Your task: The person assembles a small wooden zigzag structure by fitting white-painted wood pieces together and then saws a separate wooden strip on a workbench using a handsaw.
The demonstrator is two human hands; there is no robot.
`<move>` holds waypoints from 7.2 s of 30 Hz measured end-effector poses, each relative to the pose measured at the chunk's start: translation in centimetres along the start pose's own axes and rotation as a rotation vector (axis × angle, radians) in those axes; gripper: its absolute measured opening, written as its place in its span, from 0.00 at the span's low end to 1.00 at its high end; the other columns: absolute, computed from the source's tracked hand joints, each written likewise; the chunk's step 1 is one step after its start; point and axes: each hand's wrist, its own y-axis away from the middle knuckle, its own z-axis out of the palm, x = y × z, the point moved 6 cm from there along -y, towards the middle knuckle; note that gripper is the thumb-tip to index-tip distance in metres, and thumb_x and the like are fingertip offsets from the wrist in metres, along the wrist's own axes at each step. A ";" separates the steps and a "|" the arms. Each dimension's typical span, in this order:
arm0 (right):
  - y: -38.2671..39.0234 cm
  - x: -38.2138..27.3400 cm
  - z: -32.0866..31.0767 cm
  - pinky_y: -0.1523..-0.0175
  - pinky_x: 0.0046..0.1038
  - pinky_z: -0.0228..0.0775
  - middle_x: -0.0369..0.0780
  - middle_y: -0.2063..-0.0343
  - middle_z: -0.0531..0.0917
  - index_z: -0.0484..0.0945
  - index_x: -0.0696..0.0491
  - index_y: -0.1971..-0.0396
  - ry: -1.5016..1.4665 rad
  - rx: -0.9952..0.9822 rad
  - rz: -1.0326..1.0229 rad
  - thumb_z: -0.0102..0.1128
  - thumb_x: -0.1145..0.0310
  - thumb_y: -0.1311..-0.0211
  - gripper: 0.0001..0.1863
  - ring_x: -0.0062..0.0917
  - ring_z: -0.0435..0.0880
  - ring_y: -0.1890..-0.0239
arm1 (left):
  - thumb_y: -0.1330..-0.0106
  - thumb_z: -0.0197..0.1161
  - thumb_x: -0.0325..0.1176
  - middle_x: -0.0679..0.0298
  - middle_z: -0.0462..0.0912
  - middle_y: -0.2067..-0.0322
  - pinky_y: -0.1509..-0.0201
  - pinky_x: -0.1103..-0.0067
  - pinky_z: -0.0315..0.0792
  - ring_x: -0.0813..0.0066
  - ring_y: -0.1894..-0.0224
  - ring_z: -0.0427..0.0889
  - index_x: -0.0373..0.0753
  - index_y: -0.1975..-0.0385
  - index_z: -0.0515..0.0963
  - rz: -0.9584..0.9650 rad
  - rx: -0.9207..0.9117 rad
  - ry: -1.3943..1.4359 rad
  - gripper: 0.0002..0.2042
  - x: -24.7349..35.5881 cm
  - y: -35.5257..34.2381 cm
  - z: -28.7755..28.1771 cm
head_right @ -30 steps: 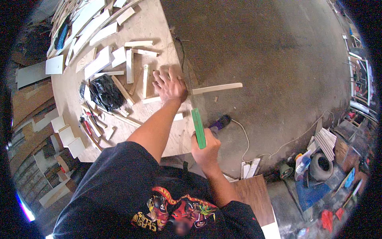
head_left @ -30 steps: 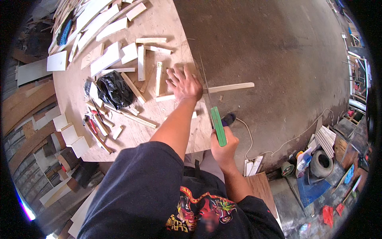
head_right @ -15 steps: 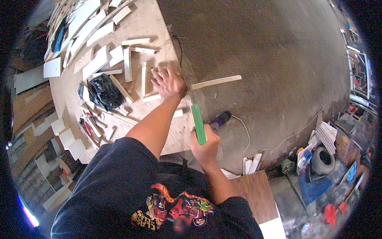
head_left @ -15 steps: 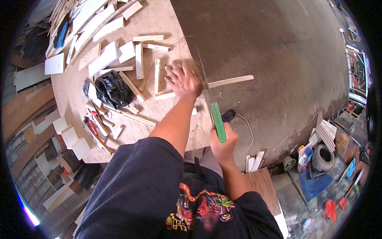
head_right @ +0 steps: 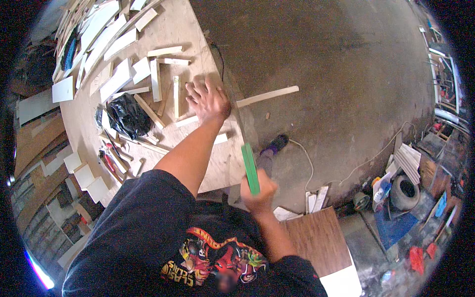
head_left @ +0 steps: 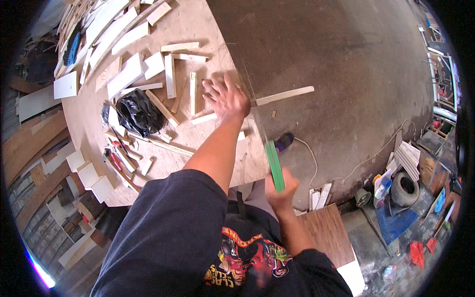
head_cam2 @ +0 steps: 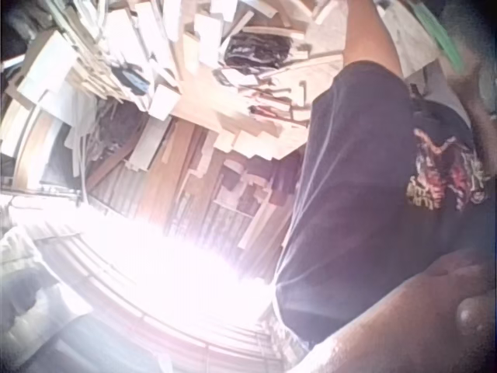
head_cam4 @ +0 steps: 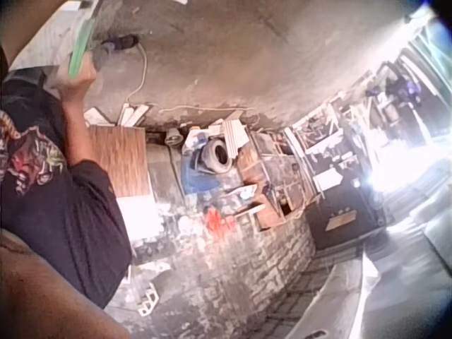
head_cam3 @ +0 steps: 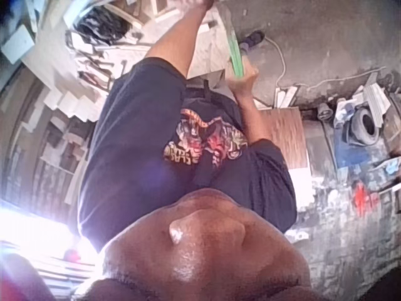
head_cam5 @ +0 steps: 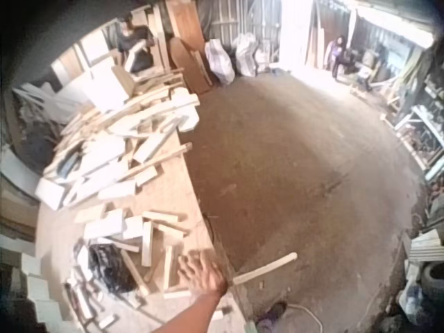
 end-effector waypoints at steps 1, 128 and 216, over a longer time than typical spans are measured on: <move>-1.1 0.0 0.5 0.74 0.40 0.70 0.48 0.84 0.77 0.74 0.57 0.78 0.004 0.000 0.009 0.61 0.79 0.50 0.04 0.46 0.79 0.81 | 0.26 0.45 0.43 0.47 0.43 0.24 0.23 0.47 0.39 0.40 0.22 0.36 0.47 0.27 0.54 0.010 -0.003 -0.016 0.29 0.1 -0.2 0.1; -2.8 2.7 1.6 0.74 0.38 0.72 0.49 0.82 0.78 0.74 0.57 0.80 -0.138 -0.018 0.149 0.67 0.78 0.53 0.07 0.46 0.82 0.78 | 0.28 0.48 0.39 0.49 0.48 0.25 0.25 0.45 0.44 0.40 0.23 0.40 0.47 0.30 0.58 0.003 0.065 0.005 0.26 0.5 -0.3 -0.3; -1.4 4.4 -4.0 0.64 0.30 0.74 0.44 0.74 0.84 0.81 0.58 0.66 -0.092 0.016 -0.024 0.69 0.74 0.40 0.06 0.32 0.85 0.71 | 0.39 0.72 0.43 0.49 0.84 0.60 0.48 0.61 0.74 0.51 0.55 0.83 0.32 0.49 0.73 -0.465 0.243 0.732 0.26 -9.6 6.5 -0.7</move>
